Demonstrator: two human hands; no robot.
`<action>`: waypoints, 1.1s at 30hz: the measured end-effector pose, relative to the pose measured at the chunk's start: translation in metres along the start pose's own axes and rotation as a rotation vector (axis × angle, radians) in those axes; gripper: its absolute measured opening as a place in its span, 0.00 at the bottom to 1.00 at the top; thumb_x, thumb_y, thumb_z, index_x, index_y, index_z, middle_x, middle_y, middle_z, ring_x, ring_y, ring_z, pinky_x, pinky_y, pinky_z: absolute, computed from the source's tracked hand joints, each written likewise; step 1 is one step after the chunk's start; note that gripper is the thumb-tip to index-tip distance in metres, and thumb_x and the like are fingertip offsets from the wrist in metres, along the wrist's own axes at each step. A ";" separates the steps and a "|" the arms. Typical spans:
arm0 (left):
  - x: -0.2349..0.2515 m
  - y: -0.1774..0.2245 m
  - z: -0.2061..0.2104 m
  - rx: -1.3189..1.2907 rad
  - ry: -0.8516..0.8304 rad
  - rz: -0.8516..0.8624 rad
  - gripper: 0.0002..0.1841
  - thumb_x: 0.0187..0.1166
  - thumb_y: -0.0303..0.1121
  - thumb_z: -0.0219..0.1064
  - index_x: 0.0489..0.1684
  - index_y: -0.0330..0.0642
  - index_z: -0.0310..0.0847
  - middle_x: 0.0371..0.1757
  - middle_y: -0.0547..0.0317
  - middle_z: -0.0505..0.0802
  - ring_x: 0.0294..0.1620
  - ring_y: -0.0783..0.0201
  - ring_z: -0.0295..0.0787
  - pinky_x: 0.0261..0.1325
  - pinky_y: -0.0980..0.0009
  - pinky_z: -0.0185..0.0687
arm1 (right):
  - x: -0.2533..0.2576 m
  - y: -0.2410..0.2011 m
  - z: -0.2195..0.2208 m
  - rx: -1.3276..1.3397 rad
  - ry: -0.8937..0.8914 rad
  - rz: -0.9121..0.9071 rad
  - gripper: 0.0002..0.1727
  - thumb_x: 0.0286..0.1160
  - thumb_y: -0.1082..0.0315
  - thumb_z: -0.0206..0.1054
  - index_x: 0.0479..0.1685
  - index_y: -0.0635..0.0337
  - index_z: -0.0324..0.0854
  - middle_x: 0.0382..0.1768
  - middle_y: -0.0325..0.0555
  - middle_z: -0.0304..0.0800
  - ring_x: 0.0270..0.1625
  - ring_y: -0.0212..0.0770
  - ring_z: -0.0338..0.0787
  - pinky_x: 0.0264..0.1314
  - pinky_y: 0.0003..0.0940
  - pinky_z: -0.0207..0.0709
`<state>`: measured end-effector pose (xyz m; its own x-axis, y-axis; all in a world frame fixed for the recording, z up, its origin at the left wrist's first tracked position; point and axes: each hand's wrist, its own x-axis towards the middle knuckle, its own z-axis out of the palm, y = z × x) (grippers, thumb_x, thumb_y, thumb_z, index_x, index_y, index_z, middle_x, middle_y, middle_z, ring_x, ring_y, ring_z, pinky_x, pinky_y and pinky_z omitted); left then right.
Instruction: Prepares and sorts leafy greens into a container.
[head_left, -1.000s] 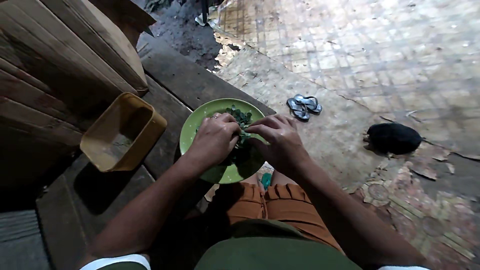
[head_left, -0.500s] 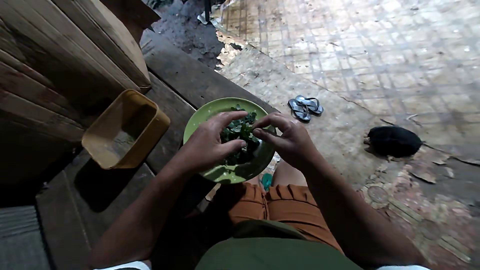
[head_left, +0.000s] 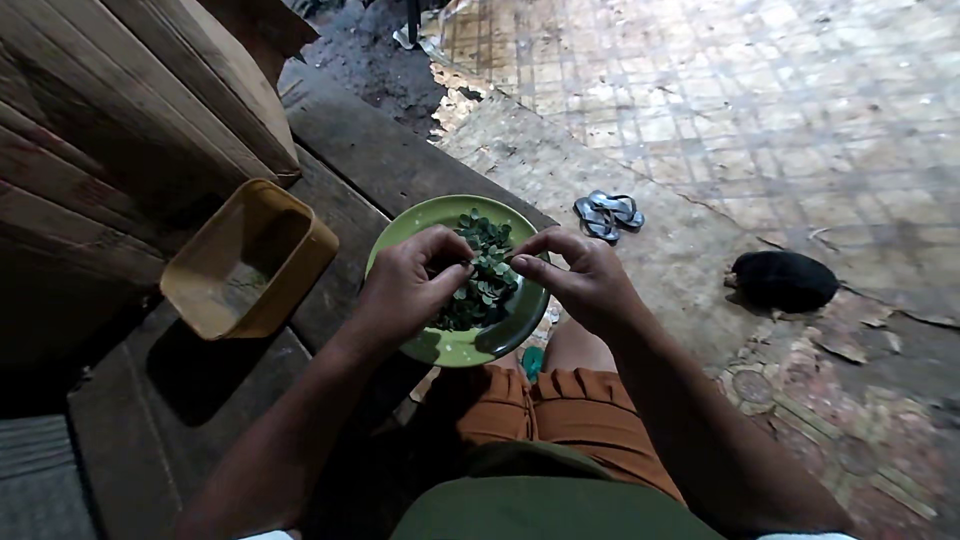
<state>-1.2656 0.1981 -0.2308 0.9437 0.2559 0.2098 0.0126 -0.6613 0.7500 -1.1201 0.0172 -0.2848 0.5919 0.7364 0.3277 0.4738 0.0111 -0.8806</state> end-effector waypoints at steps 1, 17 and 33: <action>-0.001 0.000 -0.002 0.051 -0.017 0.025 0.10 0.77 0.30 0.72 0.53 0.44 0.87 0.50 0.64 0.93 0.46 0.75 0.91 0.48 0.77 0.90 | 0.000 0.000 0.000 -0.003 -0.001 0.005 0.07 0.78 0.65 0.69 0.41 0.56 0.90 0.43 0.36 0.90 0.49 0.25 0.87 0.56 0.26 0.81; -0.004 -0.002 -0.012 0.392 0.112 0.158 0.07 0.82 0.33 0.67 0.46 0.43 0.91 0.42 0.60 0.94 0.44 0.68 0.91 0.53 0.65 0.87 | 0.006 -0.003 -0.003 -0.150 0.023 -0.059 0.08 0.78 0.64 0.69 0.42 0.58 0.91 0.43 0.41 0.92 0.50 0.31 0.89 0.57 0.32 0.82; -0.017 -0.006 -0.041 0.353 0.038 0.051 0.29 0.82 0.32 0.69 0.84 0.49 0.72 0.37 0.61 0.93 0.32 0.73 0.88 0.42 0.73 0.86 | 0.021 -0.008 0.010 -0.583 -0.217 -0.168 0.24 0.73 0.58 0.75 0.68 0.53 0.86 0.53 0.50 0.93 0.60 0.56 0.89 0.74 0.65 0.68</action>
<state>-1.2951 0.2263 -0.2130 0.9332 0.2377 0.2695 0.0852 -0.8749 0.4767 -1.1179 0.0389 -0.2748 0.3626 0.8772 0.3146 0.8611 -0.1864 -0.4730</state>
